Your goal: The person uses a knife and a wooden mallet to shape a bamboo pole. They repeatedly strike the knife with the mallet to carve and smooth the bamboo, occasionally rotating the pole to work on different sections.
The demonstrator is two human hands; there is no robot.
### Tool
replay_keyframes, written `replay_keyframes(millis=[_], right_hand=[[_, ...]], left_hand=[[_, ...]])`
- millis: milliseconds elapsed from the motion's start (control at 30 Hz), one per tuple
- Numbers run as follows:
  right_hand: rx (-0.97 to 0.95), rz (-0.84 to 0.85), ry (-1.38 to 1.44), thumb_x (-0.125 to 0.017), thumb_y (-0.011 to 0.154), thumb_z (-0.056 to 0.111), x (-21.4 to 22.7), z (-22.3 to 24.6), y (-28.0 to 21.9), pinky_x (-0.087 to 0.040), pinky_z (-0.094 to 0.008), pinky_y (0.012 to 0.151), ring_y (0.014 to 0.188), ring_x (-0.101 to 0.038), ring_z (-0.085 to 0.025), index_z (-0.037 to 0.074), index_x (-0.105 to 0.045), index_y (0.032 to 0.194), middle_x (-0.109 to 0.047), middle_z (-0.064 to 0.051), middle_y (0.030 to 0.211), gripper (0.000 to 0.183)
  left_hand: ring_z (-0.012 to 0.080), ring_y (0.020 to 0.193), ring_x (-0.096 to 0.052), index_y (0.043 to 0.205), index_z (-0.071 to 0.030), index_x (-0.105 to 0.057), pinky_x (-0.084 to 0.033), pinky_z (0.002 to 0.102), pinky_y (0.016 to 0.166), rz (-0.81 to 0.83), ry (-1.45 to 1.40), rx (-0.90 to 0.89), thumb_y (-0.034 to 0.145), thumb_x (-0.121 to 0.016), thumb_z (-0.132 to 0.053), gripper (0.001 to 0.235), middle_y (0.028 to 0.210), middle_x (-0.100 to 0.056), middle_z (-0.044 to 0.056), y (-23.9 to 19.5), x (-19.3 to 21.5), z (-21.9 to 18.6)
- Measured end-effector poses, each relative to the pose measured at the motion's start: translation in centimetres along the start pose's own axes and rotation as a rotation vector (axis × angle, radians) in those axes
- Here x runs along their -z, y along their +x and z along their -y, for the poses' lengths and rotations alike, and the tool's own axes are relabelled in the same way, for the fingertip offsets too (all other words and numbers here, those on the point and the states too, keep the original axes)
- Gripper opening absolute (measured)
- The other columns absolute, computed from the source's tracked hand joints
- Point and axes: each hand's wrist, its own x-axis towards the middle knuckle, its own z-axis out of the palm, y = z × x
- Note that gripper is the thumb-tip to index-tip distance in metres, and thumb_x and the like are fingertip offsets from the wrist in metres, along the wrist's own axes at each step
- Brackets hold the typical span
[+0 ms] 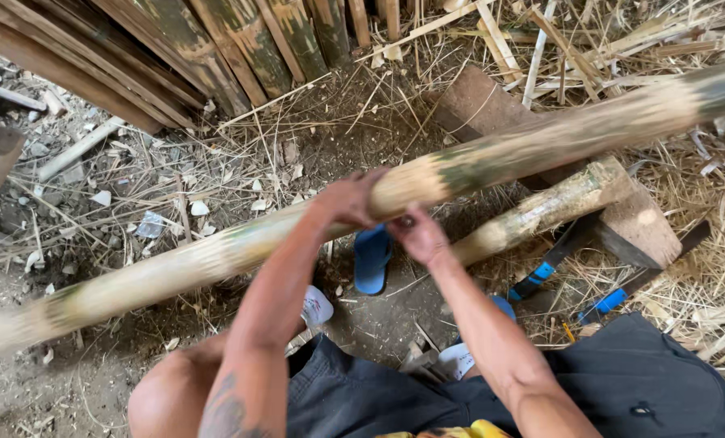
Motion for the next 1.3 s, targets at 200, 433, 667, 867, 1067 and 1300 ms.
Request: replay_keyframes(millis=[200,433,667,867,1067,1300], right_hand=[[-0.150,0.122,-0.364,-0.079,0.078,0.050,-0.6,-3.7,0.9,-0.030,-0.067,0.112,0.151,-0.030,-0.035,0.014,-0.037,0.155,-0.041,-0.013,0.160,0.095],[0.186,-0.171,-0.299,-0.074,0.071,0.072,1.4,7.4,1.7,-0.030,-0.058,0.119,0.155,-0.021,-0.034,0.013,-0.022,0.162,-0.022,-0.010,0.170,0.120],[0.302,-0.394,-0.295,-0.090,0.059,0.057,-2.0,14.9,2.6,-0.037,-0.055,0.118,0.149,-0.039,-0.039,0.016,-0.026,0.158,-0.041,-0.017,0.161,0.125],[0.395,-0.464,-0.199,-0.091,0.056,0.053,-1.8,17.1,5.3,-0.023,-0.074,0.118,0.146,-0.026,-0.042,0.020,-0.014,0.157,-0.024,-0.010,0.165,0.131],[0.368,-0.495,-0.226,-0.091,0.064,0.049,-3.8,15.2,6.3,-0.026,-0.079,0.112,0.149,-0.030,-0.041,0.012,-0.022,0.157,-0.026,-0.016,0.164,0.122],[0.196,-0.480,-0.279,-0.073,0.085,0.036,-6.3,-0.6,4.3,-0.052,-0.068,0.095,0.128,-0.057,-0.036,0.016,-0.043,0.153,-0.052,-0.014,0.147,0.077]], left_hand=[[0.0330,0.145,-0.042,0.163,-0.026,-0.021,-0.034,0.045,0.121,0.241,0.097,0.337,0.058,-0.096,-0.042,0.130,0.159,-0.042,0.011,-3.1,5.3,7.7],[0.0431,0.143,-0.039,0.161,-0.027,-0.013,-0.030,0.063,0.116,-0.203,0.212,0.049,0.057,-0.094,-0.064,0.137,0.160,-0.032,0.021,5.6,2.7,-2.6],[0.0508,0.134,-0.042,0.163,-0.027,-0.009,-0.033,0.071,0.105,-0.256,0.224,0.188,0.059,-0.095,-0.058,0.138,0.153,-0.035,0.027,10.7,1.9,-3.9],[0.0472,0.134,-0.048,0.160,-0.026,-0.019,-0.038,0.068,0.109,-0.343,0.129,0.117,0.065,-0.094,-0.056,0.125,0.149,-0.044,0.023,10.1,1.5,-3.7],[0.0460,0.129,-0.052,0.159,-0.029,-0.020,-0.040,0.065,0.107,-0.276,0.157,0.144,0.064,-0.094,-0.049,0.122,0.146,-0.047,0.022,8.2,1.5,-4.1],[0.0445,0.116,-0.062,0.151,-0.015,-0.034,-0.055,0.053,0.097,-0.072,0.191,0.161,0.066,-0.089,-0.044,0.105,0.135,-0.055,0.023,-1.2,1.0,3.6]])
